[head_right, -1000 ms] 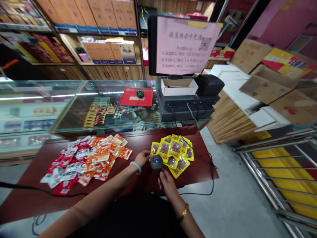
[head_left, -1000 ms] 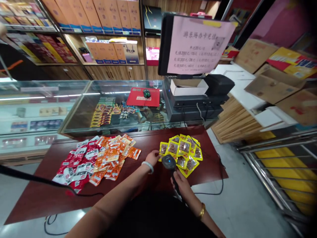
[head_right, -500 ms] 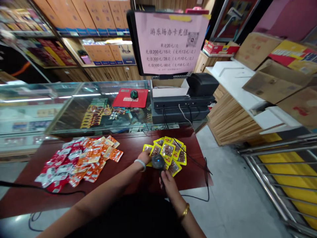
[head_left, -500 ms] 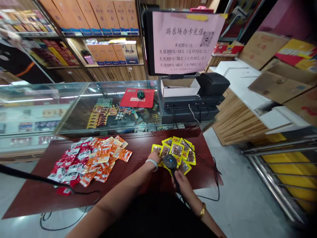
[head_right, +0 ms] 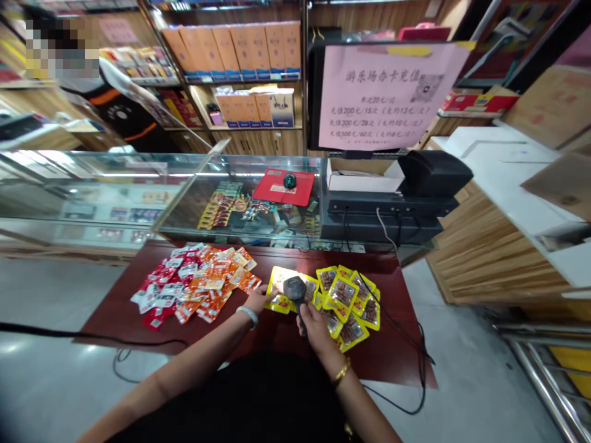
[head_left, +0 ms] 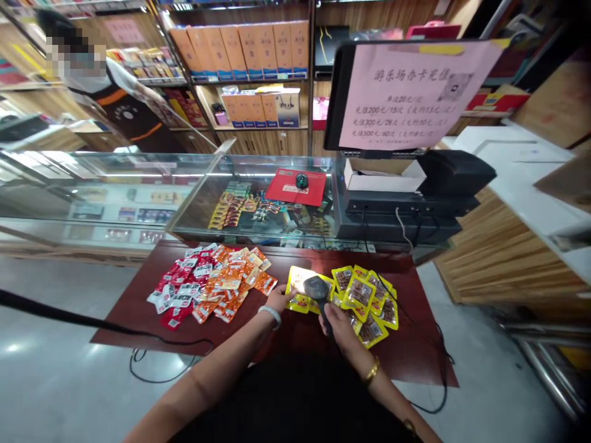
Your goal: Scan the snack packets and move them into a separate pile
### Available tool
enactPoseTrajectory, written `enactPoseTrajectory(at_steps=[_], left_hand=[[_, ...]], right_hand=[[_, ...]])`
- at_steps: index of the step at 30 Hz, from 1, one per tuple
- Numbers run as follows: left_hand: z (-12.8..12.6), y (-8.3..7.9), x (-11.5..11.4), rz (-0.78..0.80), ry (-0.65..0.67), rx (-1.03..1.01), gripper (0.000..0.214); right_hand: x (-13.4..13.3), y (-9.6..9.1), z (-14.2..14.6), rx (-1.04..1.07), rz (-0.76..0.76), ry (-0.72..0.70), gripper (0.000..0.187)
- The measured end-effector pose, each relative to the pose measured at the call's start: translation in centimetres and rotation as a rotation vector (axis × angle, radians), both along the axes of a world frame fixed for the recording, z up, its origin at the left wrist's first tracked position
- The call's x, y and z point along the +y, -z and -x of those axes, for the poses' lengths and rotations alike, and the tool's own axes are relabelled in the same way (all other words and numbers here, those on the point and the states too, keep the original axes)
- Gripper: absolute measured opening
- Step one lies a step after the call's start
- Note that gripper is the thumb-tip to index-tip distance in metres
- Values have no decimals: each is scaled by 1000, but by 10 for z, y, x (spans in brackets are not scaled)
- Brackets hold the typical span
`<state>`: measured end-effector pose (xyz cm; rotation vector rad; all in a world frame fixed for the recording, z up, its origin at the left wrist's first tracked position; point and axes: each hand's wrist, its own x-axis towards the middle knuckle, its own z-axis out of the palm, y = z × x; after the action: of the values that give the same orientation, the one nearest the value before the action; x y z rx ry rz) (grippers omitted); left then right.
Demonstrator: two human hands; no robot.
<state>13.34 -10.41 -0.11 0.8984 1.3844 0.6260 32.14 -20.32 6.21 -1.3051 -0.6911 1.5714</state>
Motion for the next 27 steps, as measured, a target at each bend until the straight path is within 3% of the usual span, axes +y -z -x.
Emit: enactPoseTrajectory(at_steps=[5, 7, 9, 12, 15, 17, 22, 27], left_hand=[[26, -7, 21, 20, -31, 81, 54], [38, -16, 32, -25, -27, 317, 55], [44, -26, 39, -169, -21, 691, 58], [32, -32, 40, -395, 156, 1045, 54], [-6, -26, 27, -437, 536, 1013, 41], [-35, -18, 14, -424, 687, 1018, 44], [-75, -5, 0, -483, 755, 1112, 34], [-68, 5, 4, -347, 728, 889, 21]], right_hand=[[1, 2, 12, -23, 9, -28, 45], [-3, 2, 11, -35, 35, -20, 46], [-8, 3, 9, -32, 73, -6, 47], [-17, 10, 6, -25, 123, 51, 49], [-25, 17, 3, -8, 151, 116, 50], [-29, 18, 2, -1, 161, 142, 51], [-38, 11, 2, -24, 184, 182, 53], [-42, 10, 4, -39, 195, 163, 54]])
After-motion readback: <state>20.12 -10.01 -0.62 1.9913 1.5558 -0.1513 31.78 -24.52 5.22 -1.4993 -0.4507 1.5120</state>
